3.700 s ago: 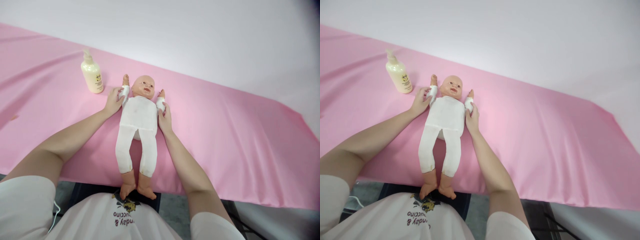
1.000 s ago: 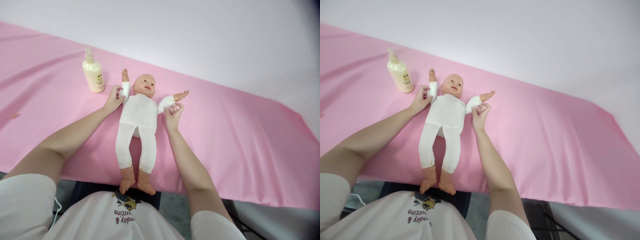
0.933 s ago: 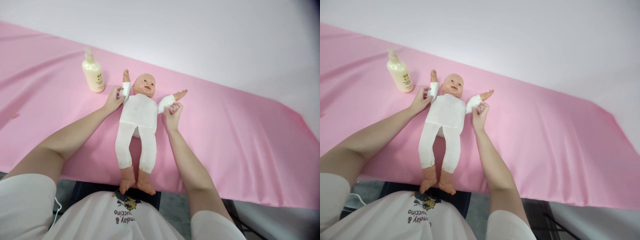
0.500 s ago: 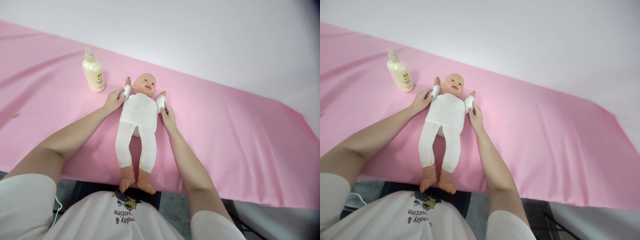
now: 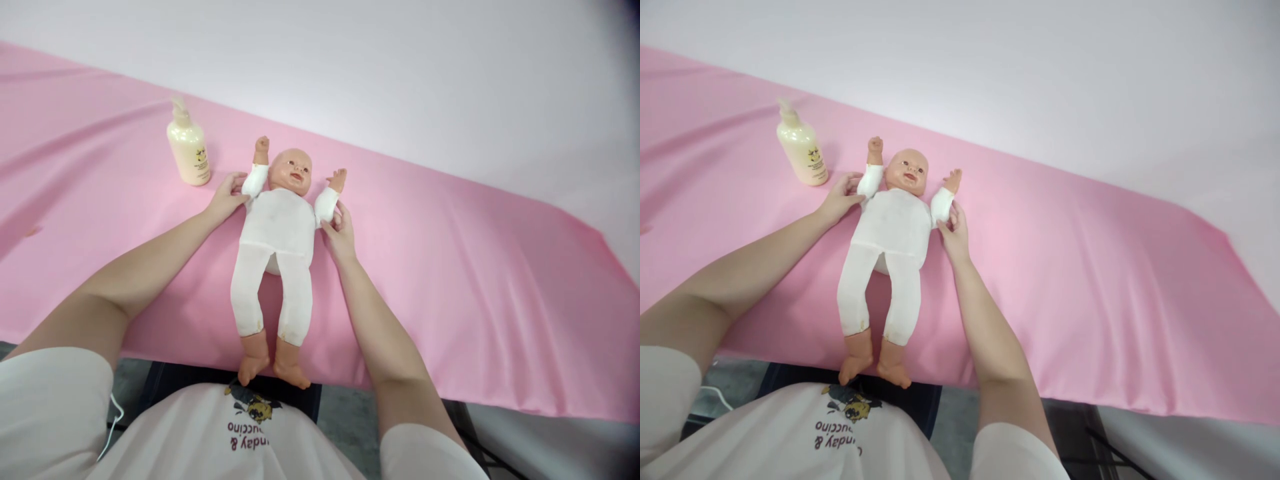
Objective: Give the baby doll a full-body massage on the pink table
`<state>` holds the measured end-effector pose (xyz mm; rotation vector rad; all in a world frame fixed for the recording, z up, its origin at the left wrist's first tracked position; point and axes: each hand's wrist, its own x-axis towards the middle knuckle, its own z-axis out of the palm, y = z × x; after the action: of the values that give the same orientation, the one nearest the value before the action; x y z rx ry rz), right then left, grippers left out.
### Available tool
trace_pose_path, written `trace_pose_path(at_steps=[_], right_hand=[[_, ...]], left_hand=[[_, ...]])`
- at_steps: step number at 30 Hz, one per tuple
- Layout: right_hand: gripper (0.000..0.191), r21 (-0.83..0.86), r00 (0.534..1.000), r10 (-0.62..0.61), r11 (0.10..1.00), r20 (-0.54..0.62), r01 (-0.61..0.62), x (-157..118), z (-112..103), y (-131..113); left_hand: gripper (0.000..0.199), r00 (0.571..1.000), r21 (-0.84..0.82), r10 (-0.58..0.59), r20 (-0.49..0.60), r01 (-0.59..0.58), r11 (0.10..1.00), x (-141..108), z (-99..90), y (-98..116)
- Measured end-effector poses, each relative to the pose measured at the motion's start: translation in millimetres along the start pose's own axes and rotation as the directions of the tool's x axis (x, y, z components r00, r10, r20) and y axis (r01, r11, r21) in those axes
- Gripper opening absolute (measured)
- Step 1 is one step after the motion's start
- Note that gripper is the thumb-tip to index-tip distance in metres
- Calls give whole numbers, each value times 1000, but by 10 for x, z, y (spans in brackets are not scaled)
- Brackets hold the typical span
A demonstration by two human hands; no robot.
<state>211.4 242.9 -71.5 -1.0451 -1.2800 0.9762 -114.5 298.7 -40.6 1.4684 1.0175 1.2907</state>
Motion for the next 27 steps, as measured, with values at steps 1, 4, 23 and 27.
trace_pose_path(at_steps=[1,4,23,27], right_hand=[[87,37,1000,7,999,-7,-7,-2,13,-14],[77,126,999,33,992,-33,-29,-5,54,-63],[20,-96,997,62,993,-41,-66,-73,14,-169],[27,51,991,105,994,-82,-101,-39,44,-163]], left_hand=[[64,1000,-62,1,8,0,998,4,5,6],[62,1000,-206,-9,29,15,978,19,12,19],[23,983,-179,-34,181,67,982,-10,-10,7],[34,990,-245,-37,138,70,967,44,-32,-26]])
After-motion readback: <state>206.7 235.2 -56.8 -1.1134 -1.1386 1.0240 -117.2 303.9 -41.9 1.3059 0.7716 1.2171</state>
